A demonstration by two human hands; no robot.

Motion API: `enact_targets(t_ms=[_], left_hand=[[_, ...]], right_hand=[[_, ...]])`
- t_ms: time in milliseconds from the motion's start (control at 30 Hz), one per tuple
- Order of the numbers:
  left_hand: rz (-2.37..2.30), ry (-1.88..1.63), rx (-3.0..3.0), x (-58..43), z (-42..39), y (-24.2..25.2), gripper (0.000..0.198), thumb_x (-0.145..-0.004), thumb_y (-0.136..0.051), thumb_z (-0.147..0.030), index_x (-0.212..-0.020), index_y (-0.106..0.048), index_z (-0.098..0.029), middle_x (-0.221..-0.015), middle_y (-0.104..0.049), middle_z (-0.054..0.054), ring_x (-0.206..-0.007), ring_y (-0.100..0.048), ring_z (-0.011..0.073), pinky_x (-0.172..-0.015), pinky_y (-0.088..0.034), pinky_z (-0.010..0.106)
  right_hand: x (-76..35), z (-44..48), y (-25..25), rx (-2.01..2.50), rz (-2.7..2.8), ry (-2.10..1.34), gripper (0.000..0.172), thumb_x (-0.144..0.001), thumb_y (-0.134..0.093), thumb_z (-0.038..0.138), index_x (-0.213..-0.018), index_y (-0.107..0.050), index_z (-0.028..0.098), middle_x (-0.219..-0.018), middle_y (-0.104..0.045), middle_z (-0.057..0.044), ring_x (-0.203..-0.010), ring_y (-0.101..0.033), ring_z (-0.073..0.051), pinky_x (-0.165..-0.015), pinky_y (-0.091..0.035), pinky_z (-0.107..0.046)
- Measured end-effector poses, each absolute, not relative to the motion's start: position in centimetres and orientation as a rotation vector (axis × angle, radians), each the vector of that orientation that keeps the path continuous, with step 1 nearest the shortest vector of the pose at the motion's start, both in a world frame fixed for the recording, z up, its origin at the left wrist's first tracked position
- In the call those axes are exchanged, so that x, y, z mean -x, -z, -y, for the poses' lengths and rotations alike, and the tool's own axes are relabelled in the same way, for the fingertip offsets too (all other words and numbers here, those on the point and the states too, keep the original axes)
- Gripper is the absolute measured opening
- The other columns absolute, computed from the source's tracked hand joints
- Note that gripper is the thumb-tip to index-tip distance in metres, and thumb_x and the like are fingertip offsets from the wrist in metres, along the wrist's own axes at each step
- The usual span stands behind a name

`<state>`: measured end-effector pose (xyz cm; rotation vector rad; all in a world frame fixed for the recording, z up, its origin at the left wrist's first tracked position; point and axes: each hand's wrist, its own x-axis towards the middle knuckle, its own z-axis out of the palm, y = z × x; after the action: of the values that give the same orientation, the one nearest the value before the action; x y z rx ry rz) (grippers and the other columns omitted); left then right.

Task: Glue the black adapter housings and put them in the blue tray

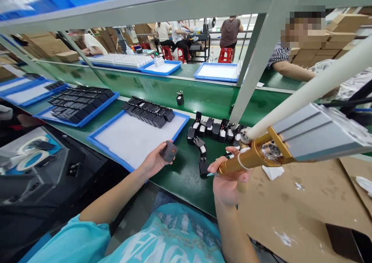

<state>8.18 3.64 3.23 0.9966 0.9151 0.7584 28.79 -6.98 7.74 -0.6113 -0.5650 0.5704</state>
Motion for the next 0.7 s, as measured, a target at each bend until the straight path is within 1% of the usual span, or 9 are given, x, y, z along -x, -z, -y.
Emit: enact_targets(t_ms=[67,133,233,300,367,433,533,633,700], left_hand=[[-0.982,-0.783,-1.227,-7.5,-5.7,-3.2,0.045,-0.087,-0.051,-0.044,-0.126,-0.043,-0.024,-0.104,-0.063,0.006,-0.084,-0.066,0.0193,-0.072,-0.055,0.034],[-1.143,-0.795,-1.668,-7.2,-8.3,-3.3,0.048,-0.088,-0.052,-0.042,-0.13,-0.041,-0.023,-0.106,-0.063,0.007,-0.093,-0.063,0.0214,-0.08,-0.052,0.037],[-1.411,-0.701,-2.436,-7.7,-12.6,-3.5,0.046,-0.09,-0.052,-0.041,-0.129,-0.047,-0.018,-0.109,-0.063,0.013,-0.105,-0.056,0.0289,-0.091,-0.043,0.044],[-1.465,-0.634,-2.683,-8.7,-15.2,-3.6,0.043,-0.091,-0.052,-0.038,-0.127,-0.052,-0.016,-0.11,-0.063,0.017,-0.113,-0.05,0.0331,-0.096,-0.036,0.048],[-1.439,-0.615,-2.739,-9.7,-17.0,-3.6,0.039,-0.091,-0.052,-0.035,-0.125,-0.054,-0.016,-0.111,-0.063,0.018,-0.117,-0.047,0.0341,-0.099,-0.031,0.048],[-1.427,-0.597,-2.791,-10.6,-18.1,-3.3,0.035,-0.092,-0.05,-0.031,-0.123,-0.056,-0.016,-0.114,-0.061,0.019,-0.121,-0.045,0.0343,-0.1,-0.03,0.048],[-1.445,-0.599,-2.838,-11.0,-19.1,-3.2,0.035,-0.09,-0.053,-0.028,-0.121,-0.056,-0.014,-0.132,-0.052,0.021,-0.129,-0.037,0.0365,-0.104,-0.026,0.049],[-1.538,-0.616,-2.796,-10.9,-21.1,-4.3,0.049,-0.086,-0.06,-0.041,-0.126,-0.052,-0.015,-0.144,-0.04,0.02,-0.133,-0.031,0.0391,-0.106,-0.024,0.051],[-1.681,-0.589,-2.656,-11.0,-23.7,-5.8,0.06,-0.085,-0.06,-0.048,-0.134,-0.045,-0.017,-0.145,-0.04,0.019,-0.133,-0.032,0.037,-0.106,-0.027,0.047]], right_hand=[[-29.0,7.0,-7.6,0.609,0.57,-0.57,0.035,-0.077,-0.052,0.045,-0.106,-0.058,0.027,-0.103,-0.061,-0.002,-0.044,-0.057,-0.011,-0.037,-0.047,-0.031],[-29.2,6.9,-7.4,0.61,0.572,-0.567,0.037,-0.077,-0.052,0.045,-0.108,-0.057,0.027,-0.102,-0.062,-0.002,-0.043,-0.057,-0.011,-0.037,-0.046,-0.032],[-29.4,6.9,-7.1,0.597,0.582,-0.57,0.038,-0.077,-0.052,0.044,-0.11,-0.058,0.026,-0.103,-0.062,-0.002,-0.043,-0.057,-0.011,-0.038,-0.046,-0.032],[-29.6,6.9,-6.9,0.587,0.588,-0.58,0.036,-0.077,-0.051,0.044,-0.109,-0.059,0.027,-0.106,-0.062,-0.002,-0.045,-0.058,-0.011,-0.039,-0.047,-0.033],[-29.6,6.9,-6.7,0.595,0.587,-0.582,0.036,-0.078,-0.049,0.045,-0.109,-0.059,0.028,-0.108,-0.061,-0.002,-0.046,-0.057,-0.011,-0.039,-0.047,-0.033],[-29.7,7.0,-6.7,0.625,0.57,-0.582,0.037,-0.076,-0.049,0.047,-0.107,-0.06,0.03,-0.107,-0.061,-0.002,-0.045,-0.056,-0.011,-0.038,-0.046,-0.034],[-29.5,7.4,-7.0,0.738,0.482,-0.598,0.036,-0.073,-0.049,0.052,-0.102,-0.064,0.036,-0.106,-0.061,-0.001,-0.043,-0.05,-0.013,-0.038,-0.042,-0.038],[-29.3,7.8,-7.4,0.851,0.367,-0.621,0.036,-0.068,-0.048,0.059,-0.095,-0.066,0.043,-0.11,-0.06,-0.002,-0.042,-0.045,-0.015,-0.039,-0.036,-0.045],[-29.4,8.0,-7.3,0.896,0.297,-0.647,0.041,-0.063,-0.047,0.066,-0.094,-0.066,0.047,-0.104,-0.062,-0.003,-0.041,-0.043,-0.017,-0.038,-0.034,-0.046]])
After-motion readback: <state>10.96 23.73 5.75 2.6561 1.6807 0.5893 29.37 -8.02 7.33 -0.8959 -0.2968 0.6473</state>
